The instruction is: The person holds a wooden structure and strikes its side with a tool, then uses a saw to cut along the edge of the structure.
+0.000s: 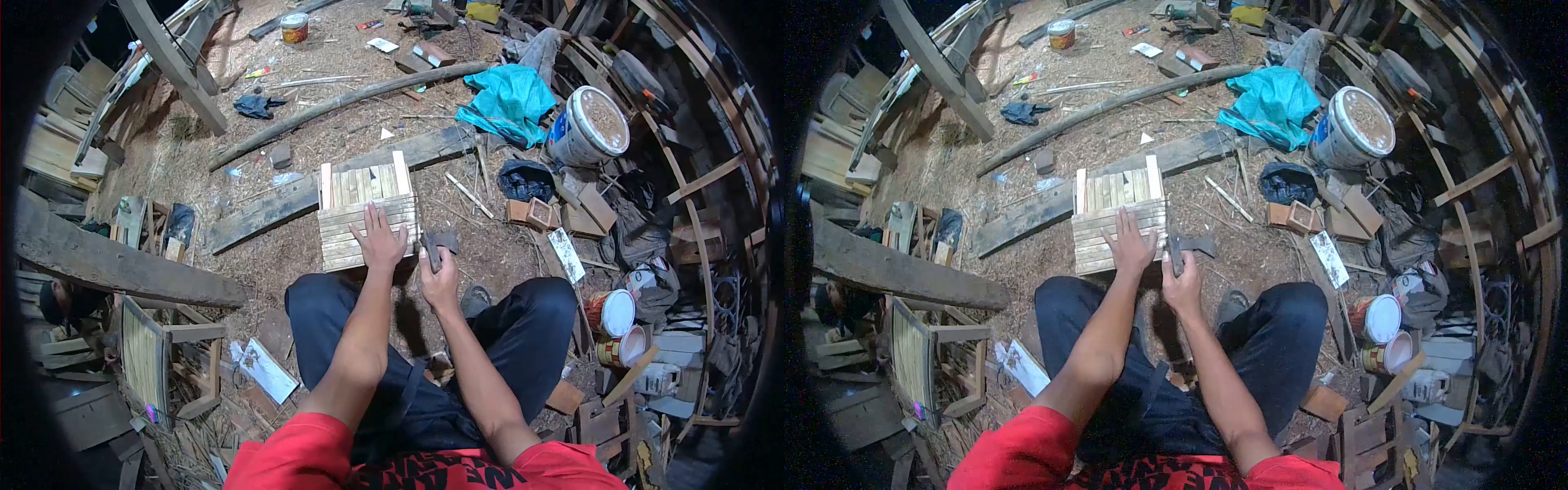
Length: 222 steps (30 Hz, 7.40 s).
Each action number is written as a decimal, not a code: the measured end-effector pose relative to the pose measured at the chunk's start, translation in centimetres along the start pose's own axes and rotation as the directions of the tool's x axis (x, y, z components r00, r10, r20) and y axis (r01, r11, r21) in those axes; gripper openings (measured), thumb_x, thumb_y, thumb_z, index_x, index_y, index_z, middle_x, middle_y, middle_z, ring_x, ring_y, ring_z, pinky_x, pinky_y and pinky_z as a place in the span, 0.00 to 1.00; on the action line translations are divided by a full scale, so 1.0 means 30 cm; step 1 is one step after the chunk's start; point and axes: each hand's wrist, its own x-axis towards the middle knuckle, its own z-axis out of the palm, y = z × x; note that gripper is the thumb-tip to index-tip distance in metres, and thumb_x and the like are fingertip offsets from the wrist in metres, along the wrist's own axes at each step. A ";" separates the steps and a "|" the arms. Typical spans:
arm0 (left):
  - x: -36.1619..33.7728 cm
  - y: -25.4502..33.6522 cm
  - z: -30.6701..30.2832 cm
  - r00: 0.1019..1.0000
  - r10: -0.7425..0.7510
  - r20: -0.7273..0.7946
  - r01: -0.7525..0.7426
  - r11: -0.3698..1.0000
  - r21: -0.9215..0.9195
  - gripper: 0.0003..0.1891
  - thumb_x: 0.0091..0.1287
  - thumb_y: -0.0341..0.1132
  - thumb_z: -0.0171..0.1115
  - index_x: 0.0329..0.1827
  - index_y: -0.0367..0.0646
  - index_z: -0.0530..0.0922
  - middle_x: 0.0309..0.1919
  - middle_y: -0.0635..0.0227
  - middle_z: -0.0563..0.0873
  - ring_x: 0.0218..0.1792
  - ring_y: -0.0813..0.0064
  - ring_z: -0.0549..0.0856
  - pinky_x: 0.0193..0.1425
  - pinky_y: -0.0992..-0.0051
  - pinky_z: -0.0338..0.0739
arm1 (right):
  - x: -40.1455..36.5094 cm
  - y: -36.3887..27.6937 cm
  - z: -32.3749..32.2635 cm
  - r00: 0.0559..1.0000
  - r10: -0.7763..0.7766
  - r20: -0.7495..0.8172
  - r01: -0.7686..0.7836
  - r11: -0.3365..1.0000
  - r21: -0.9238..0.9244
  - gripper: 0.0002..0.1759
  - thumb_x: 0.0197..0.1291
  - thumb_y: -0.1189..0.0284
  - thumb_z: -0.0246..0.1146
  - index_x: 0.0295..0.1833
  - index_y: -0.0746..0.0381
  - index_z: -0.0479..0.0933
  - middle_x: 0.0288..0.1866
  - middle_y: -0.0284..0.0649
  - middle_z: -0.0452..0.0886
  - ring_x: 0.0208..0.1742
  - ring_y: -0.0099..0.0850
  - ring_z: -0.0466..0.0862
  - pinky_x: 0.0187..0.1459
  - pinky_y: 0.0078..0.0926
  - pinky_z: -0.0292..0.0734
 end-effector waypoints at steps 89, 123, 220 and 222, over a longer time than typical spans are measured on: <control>0.037 0.005 0.009 0.999 -0.021 -0.024 0.019 0.997 -0.076 0.41 0.69 0.57 0.52 0.80 0.43 0.58 0.81 0.61 0.57 0.83 0.65 0.51 0.82 0.43 0.34 | 0.049 -0.026 -0.003 0.964 0.181 0.196 -0.181 0.983 -0.017 0.17 0.68 0.63 0.66 0.32 0.65 0.76 0.20 0.32 0.72 0.24 0.22 0.71 0.28 0.29 0.67; 0.065 0.022 0.037 0.992 -0.115 -0.055 0.112 0.993 -0.043 0.38 0.72 0.52 0.48 0.83 0.44 0.54 0.83 0.62 0.54 0.83 0.65 0.50 0.84 0.49 0.37 | 0.152 0.025 0.125 0.986 0.160 0.039 -0.154 0.981 -0.115 0.14 0.65 0.68 0.65 0.31 0.68 0.81 0.16 0.43 0.75 0.18 0.29 0.77 0.25 0.36 0.70; 0.064 0.018 0.031 0.992 -0.096 -0.080 0.092 0.994 -0.053 0.39 0.69 0.51 0.50 0.82 0.43 0.56 0.82 0.61 0.55 0.83 0.64 0.52 0.84 0.50 0.38 | 0.099 0.048 0.075 0.974 0.207 0.088 -0.198 0.975 -0.105 0.18 0.64 0.64 0.66 0.30 0.69 0.80 0.22 0.49 0.81 0.22 0.38 0.80 0.31 0.37 0.74; 0.064 0.016 0.033 0.992 -0.092 -0.086 0.088 0.995 -0.047 0.39 0.69 0.51 0.50 0.82 0.43 0.56 0.82 0.60 0.55 0.83 0.63 0.52 0.84 0.50 0.38 | 0.014 -0.026 0.007 0.943 0.307 0.125 -0.296 0.950 -0.101 0.18 0.64 0.63 0.66 0.29 0.68 0.80 0.23 0.51 0.81 0.23 0.41 0.81 0.31 0.39 0.74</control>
